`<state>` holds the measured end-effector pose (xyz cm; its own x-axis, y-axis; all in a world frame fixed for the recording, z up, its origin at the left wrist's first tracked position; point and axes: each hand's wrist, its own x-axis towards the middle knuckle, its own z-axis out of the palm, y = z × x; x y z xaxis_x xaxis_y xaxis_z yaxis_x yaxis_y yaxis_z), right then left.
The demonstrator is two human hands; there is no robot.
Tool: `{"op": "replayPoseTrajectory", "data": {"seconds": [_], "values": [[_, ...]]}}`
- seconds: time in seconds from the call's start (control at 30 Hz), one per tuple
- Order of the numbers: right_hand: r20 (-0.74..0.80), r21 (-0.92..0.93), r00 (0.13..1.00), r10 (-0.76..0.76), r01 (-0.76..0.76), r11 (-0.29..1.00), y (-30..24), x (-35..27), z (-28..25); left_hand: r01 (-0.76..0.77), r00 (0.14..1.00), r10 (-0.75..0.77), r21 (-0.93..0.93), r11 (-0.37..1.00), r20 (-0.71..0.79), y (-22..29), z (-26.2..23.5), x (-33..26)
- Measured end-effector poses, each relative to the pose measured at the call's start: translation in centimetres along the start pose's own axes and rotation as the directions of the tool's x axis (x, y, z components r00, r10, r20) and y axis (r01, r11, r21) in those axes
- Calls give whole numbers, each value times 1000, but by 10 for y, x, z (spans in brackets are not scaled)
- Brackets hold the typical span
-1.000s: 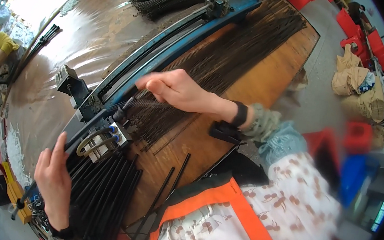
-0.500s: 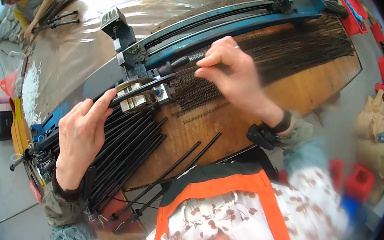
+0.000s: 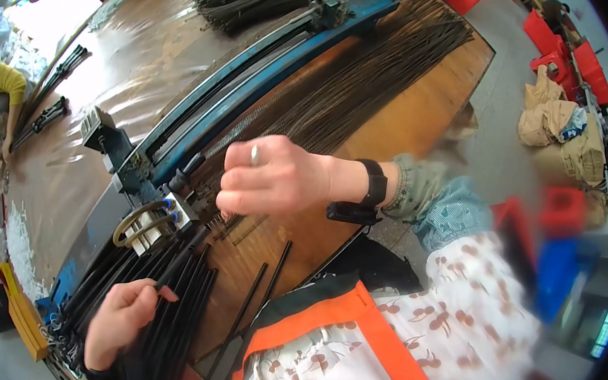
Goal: Arranging and feeding metal rods into a fabrication machine for processing.
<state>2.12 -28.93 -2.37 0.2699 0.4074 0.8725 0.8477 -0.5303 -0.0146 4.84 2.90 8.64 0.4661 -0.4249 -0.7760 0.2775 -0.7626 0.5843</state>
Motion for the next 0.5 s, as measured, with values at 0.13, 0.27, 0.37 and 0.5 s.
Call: {"op": "replayPoseTrajectory", "data": {"seconds": [0.13, 0.27, 0.37, 0.5], "values": [[281, 85, 926, 251, -284, 955, -6, -6, -17, -336, 745, 557, 515, 789, -366, -27, 16, 11], [266, 136, 891, 369, -414, 900, -16, -18, -15, -250, 625, 723, 803, 541, -293, -18, 29, 11], [477, 225, 682, 555, -704, 673, -24, -10, -18, -168, 480, 857, 939, 301, -189, -28, 29, 22], [754, 299, 373, 541, -928, 223, -30, 6, -12, -39, 374, 926, 997, 70, -50, -28, 32, 24]]}}
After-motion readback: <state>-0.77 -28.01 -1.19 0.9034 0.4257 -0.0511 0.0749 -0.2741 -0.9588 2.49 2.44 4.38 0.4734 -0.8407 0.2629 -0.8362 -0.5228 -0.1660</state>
